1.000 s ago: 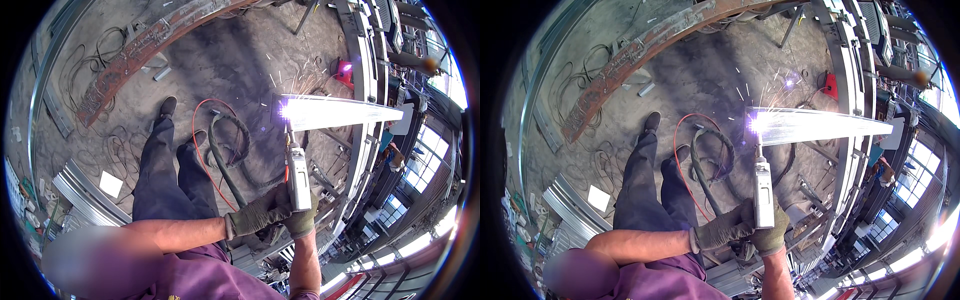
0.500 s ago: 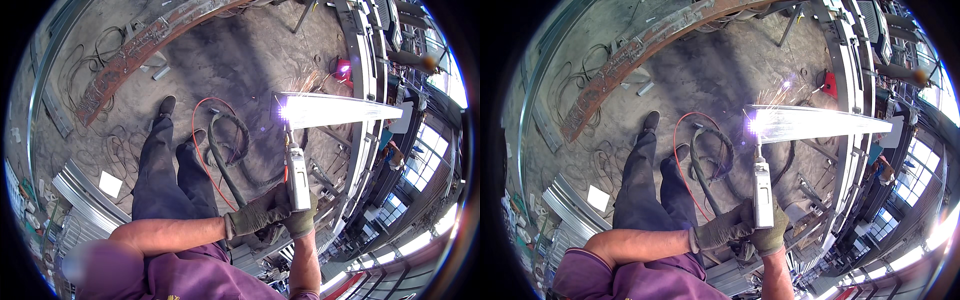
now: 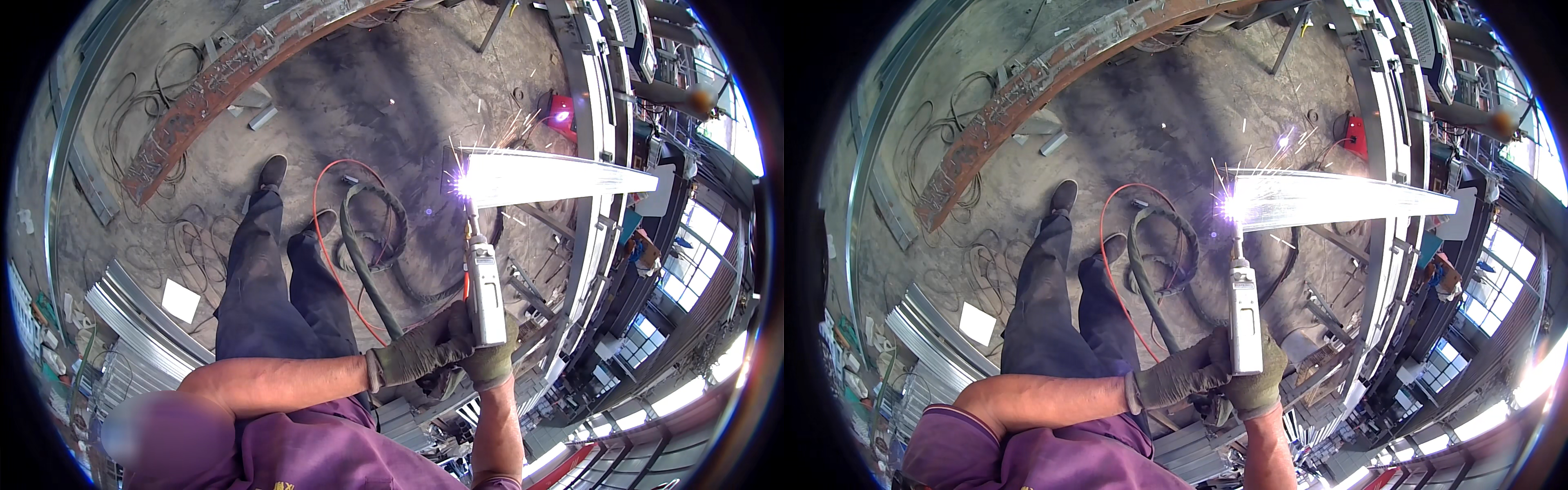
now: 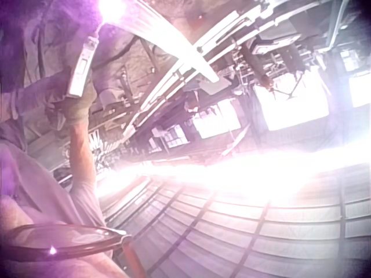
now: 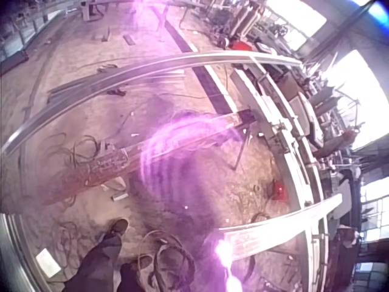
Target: The person welds joints on a rectangular metal frame using a handheld welding torch. They reposition the frame multiple times to access different seams and use a hammer to tap the welded joints.
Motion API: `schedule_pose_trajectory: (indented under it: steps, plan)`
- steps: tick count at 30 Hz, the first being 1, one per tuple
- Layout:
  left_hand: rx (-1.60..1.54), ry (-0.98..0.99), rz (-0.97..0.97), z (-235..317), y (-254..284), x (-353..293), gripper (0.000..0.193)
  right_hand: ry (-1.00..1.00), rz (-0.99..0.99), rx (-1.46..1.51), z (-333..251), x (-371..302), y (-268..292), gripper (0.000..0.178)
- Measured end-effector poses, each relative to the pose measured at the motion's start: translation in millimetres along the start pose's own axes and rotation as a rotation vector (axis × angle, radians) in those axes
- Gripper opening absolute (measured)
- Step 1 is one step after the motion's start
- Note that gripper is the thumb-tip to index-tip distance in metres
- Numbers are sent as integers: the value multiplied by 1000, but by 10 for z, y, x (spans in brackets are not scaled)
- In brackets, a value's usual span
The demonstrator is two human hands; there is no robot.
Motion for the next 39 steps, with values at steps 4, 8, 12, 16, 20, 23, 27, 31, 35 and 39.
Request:
schedule_pose_trajectory:
  steps: [4, 8, 12, 16, 20, 23, 27, 31, 35, 39]
  plan:
    - [13, 30, 3, -54, 19, -18, 88, -24, -20, 3, -30, -2, 7, 23]
    - [34, 36, -12, -81, 14, -22, 89, 1, -12, -23, -52, -11, 13, 23]
    - [-3, 147, -55, -49, -28, -59, 101, -124, -34, 69, 58, -52, -38, 25]
    - [19, 153, -70, -85, -22, -61, 102, -138, -14, 106, 41, -65, -30, 25]
    - [75, 54, -18, -45, -15, -43, 94, -31, 10, -10, 5, -68, -3, 21]
    - [93, -31, 8, -61, 4, -32, 89, -39, -4, -19, 4, -73, -15, 23]
    - [73, 18, -1, -130, 12, -56, 88, -48, -19, -7, 7, -89, -27, 27]
    - [44, 12, 12, -162, 13, -64, 86, -33, -9, -25, 26, -114, -41, 26]
    - [14, 94, -46, -177, -6, -70, 101, 0, -4, -42, 30, -135, -44, 25]
    - [-11, 163, -66, -212, -16, -102, 105, 117, 48, -55, -40, -148, -13, 14]
Point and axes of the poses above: each hand's wrist, its own x-axis towards the middle knuckle, its own y-axis out of the back of the hand, z = x × y, the point moved 8 cm from there along x, towards the middle knuckle, and after that the axes turned 1 degree about -y, right-handed, at the moved point
